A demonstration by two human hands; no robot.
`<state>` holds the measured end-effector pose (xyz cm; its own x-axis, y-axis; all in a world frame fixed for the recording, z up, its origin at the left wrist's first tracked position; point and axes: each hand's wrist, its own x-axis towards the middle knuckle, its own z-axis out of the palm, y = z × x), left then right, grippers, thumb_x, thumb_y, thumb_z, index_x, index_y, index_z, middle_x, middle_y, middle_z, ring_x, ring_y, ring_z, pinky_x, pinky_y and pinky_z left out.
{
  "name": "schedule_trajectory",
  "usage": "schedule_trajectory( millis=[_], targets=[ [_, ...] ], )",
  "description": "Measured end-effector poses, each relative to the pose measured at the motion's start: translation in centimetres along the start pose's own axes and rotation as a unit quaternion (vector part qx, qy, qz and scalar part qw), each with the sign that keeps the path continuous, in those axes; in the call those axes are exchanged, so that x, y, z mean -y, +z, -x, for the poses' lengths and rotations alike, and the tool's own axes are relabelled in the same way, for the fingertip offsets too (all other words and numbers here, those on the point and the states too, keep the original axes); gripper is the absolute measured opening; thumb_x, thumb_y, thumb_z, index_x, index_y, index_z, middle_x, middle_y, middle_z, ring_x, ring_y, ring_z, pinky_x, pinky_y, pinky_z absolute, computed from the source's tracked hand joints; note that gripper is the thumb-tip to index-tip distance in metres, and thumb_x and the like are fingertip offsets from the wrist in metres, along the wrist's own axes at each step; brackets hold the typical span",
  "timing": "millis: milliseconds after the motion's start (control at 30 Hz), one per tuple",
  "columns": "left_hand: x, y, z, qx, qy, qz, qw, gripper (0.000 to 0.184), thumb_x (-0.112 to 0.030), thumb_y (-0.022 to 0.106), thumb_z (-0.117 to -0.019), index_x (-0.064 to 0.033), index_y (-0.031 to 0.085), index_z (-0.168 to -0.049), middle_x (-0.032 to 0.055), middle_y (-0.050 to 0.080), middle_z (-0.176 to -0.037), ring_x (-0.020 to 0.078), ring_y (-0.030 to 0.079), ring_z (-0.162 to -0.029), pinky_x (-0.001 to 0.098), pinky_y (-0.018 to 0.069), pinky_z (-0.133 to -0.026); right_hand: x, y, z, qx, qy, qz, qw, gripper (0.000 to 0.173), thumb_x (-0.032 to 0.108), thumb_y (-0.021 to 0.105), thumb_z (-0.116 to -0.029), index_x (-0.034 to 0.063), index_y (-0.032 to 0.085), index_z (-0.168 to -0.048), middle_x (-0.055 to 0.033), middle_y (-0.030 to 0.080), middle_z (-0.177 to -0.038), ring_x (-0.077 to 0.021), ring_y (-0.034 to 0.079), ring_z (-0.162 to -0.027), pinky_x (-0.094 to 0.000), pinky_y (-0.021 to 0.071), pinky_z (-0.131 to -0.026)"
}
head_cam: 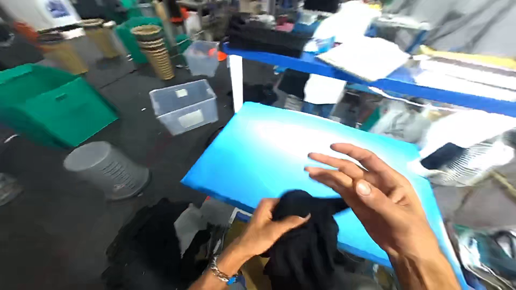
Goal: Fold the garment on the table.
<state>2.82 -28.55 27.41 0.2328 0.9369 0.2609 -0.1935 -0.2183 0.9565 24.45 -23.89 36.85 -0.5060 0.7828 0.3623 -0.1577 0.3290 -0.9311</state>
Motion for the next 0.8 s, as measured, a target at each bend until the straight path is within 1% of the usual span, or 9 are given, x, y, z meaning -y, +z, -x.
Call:
schedule_trajectory(
  millis=[67, 133, 200, 300, 433, 567, 633, 700, 800],
  targets=[
    [-1.9, 1.5, -1.5, -0.015, -0.027, 0.106, 0.994, 0.023, -0.028, 0.071, -0.0974, -0.0153, 0.072, -0.117, 0.0037, 0.076, -0.106, 0.0135, 0.073, -0.094, 0.0356, 0.0625, -0.085, -1.2, -2.8, 4.3, -0.018, 0.000, 0.124, 0.992, 0.088, 0.057, 0.077, -0.0855, 0.0159, 0.040, -0.155, -0.0043, 0.052, -0.151, -0.0239, 0.054, -0.136, -0.0444, 0.0507, -0.112],
    [-3.1, 2.1, -2.9, 0.020, -0.014, 0.139, 0.990, 0.030, -0.034, 0.071, -0.0964, -0.0233, 0.069, -0.124, -0.0016, 0.075, -0.112, 0.0089, 0.072, -0.099, 0.0315, 0.0624, -0.087, -3.3, -4.0, 9.1, 0.005, 0.045, 0.105, 0.993, 0.056, 0.039, 0.085, -0.0839, 0.0183, 0.065, -0.132, 0.0043, 0.071, -0.123, -0.0106, 0.067, -0.115, -0.0345, 0.0583, -0.100],
    [-3.2, 2.2, -4.2, 0.076, 0.013, 0.114, 0.990, 0.027, -0.027, 0.070, -0.0965, -0.0198, 0.069, -0.123, -0.0012, 0.075, -0.111, 0.0075, 0.072, -0.098, 0.0282, 0.0616, -0.085, -4.0, -4.8, 12.1, 0.023, 0.036, 0.051, 0.998, 0.015, 0.017, 0.075, -0.0948, 0.0070, 0.075, -0.106, -0.0012, 0.076, -0.099, -0.0097, 0.072, -0.094, -0.0307, 0.0617, -0.086],
    [-2.9, 4.0, -5.5, 0.119, 0.032, 0.064, 0.990, 0.025, -0.014, 0.072, -0.0909, -0.0133, 0.071, -0.116, 0.0028, 0.074, -0.107, 0.0101, 0.071, -0.094, 0.0287, 0.0607, -0.083, -1.3, -7.5, 14.3, -0.095, -0.008, 0.083, 0.992, 0.018, 0.024, 0.065, -0.1014, 0.0118, 0.076, -0.093, 0.0015, 0.071, -0.080, -0.0047, 0.066, -0.072, -0.0215, 0.0568, -0.066],
    [-2.8, 8.8, -5.8, 0.181, -0.002, 0.063, 0.982, 0.050, -0.024, 0.085, -0.0815, -0.0166, 0.067, -0.128, 0.0027, 0.073, -0.113, 0.0104, 0.071, -0.097, 0.0297, 0.0623, -0.082, 2.1, -11.7, 14.7, -0.201, -0.038, 0.228, 0.952, 0.019, 0.020, 0.060, -0.1012, 0.0148, 0.075, -0.091, 0.0036, 0.070, -0.079, -0.0074, 0.065, -0.069, -0.0236, 0.0568, -0.061],
    [-4.6, 13.8, -6.2, 0.131, 0.000, 0.023, 0.991, 0.021, -0.016, 0.074, -0.0920, -0.0096, 0.074, -0.112, 0.0071, 0.075, -0.101, 0.0135, 0.072, -0.089, 0.0310, 0.0623, -0.079, 0.3, -13.1, 15.0, -0.240, -0.066, 0.293, 0.923, 0.020, 0.014, 0.058, -0.1006, 0.0113, 0.074, -0.088, 0.0034, 0.068, -0.083, -0.0078, 0.065, -0.076, -0.0256, 0.0575, -0.066],
    [-6.2, 13.9, -7.0, 0.105, 0.061, -0.050, 0.991, 0.016, -0.011, 0.061, -0.0971, -0.0129, 0.071, -0.110, 0.0007, 0.071, -0.098, 0.0075, 0.068, -0.086, 0.0248, 0.0595, -0.075, -1.6, -12.7, 15.8, -0.300, -0.089, 0.256, 0.915, 0.018, 0.012, 0.058, -0.1003, 0.0102, 0.075, -0.096, 0.0008, 0.069, -0.094, -0.0111, 0.066, -0.084, -0.0282, 0.0590, -0.074],
    [-8.3, 14.2, -7.8, 0.072, 0.130, -0.174, 0.974, 0.021, 0.001, 0.056, -0.0941, -0.0098, 0.069, -0.107, 0.0015, 0.071, -0.093, 0.0091, 0.067, -0.077, 0.0237, 0.0580, -0.066, -4.5, -11.2, 17.1, -0.313, -0.090, 0.226, 0.918, 0.025, 0.029, 0.062, -0.1016, 0.0116, 0.071, -0.118, -0.0015, 0.070, -0.107, -0.0157, 0.067, -0.098, -0.0357, 0.0595, -0.085],
    [-10.9, 15.2, -8.5, 0.032, 0.219, -0.310, 0.925, 0.025, 0.002, 0.062, -0.0922, -0.0099, 0.072, -0.111, -0.0026, 0.073, -0.095, 0.0059, 0.069, -0.079, 0.0206, 0.0598, -0.068, -10.1, -7.5, 19.3, -0.224, -0.004, 0.191, 0.955, 0.099, 0.080, 0.068, -0.0775, 0.0072, 0.053, -0.143, -0.0056, 0.069, -0.122, -0.0159, 0.067, -0.112, -0.0415, 0.0593, -0.096]
  ],
)
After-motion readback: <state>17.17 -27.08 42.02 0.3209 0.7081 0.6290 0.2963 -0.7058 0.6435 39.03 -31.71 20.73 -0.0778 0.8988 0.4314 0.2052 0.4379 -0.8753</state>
